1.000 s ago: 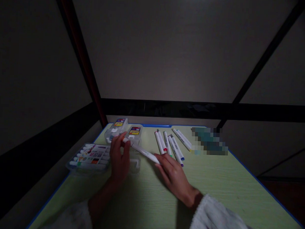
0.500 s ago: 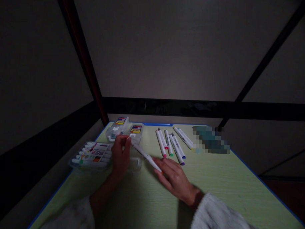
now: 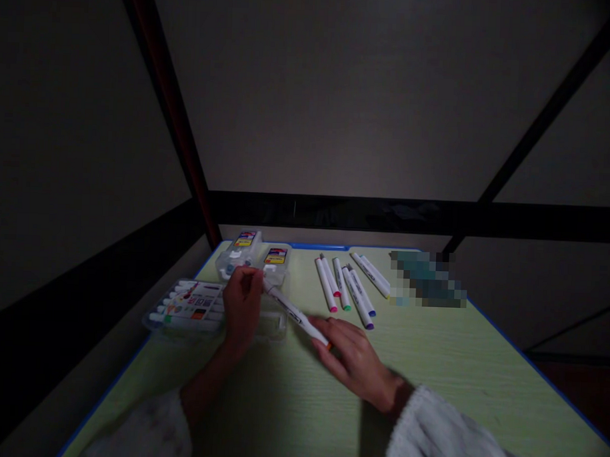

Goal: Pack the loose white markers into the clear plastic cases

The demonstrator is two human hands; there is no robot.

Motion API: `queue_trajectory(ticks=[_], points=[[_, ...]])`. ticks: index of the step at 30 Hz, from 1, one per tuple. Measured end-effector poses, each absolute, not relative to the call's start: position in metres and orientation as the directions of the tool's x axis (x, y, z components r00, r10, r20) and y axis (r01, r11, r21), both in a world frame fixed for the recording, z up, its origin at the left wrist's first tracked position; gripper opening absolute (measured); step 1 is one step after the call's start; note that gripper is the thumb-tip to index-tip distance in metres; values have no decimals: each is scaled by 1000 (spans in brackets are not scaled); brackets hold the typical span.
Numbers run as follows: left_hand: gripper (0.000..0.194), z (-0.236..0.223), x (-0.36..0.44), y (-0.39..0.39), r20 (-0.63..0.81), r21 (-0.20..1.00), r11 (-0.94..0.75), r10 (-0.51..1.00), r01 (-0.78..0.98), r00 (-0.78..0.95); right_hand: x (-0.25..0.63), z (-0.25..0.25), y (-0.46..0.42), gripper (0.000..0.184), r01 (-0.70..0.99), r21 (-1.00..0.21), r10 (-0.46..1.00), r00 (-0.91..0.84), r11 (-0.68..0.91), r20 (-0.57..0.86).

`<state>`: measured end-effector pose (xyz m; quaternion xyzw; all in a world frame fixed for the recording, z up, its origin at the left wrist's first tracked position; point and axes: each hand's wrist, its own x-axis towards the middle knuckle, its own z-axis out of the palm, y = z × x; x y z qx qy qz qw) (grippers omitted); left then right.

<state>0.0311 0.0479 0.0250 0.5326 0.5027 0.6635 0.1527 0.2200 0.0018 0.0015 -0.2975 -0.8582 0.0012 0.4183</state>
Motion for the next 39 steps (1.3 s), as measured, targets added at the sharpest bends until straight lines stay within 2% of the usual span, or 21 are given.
queue_trajectory(ticks=[6,9,12,15,18,22,26,33,39], points=[[21,27,31,47,597,797,-464,703,387,-388,221,0,4,24,480,-373,581,-422,794,696],[23,30,32,44,612,788,-481,681,385,-403,221,-1,4,25,450,-486,654,-393,750,646],[24,33,33,41,614,783,-471,689,406,-386,218,0,4,25,392,-644,753,-291,657,590],[25,31,33,39,604,780,-450,722,434,-337,214,1,8,29,249,-835,871,-140,492,471],[28,27,32,38,591,786,-448,748,426,-303,211,-2,15,35,7,-950,948,-69,311,310],[30,21,31,38,557,814,-447,781,370,-281,210,-7,21,36,-262,-957,987,-72,123,146],[30,21,33,38,534,834,-438,794,335,-292,210,-6,20,34,-391,-920,995,-91,7,46],[24,26,37,40,507,861,-448,796,242,-331,207,-2,20,32,-454,-887,995,-14,84,101],[22,24,35,43,487,873,-446,826,197,-285,208,-3,22,26,-506,-862,995,-61,33,74]])
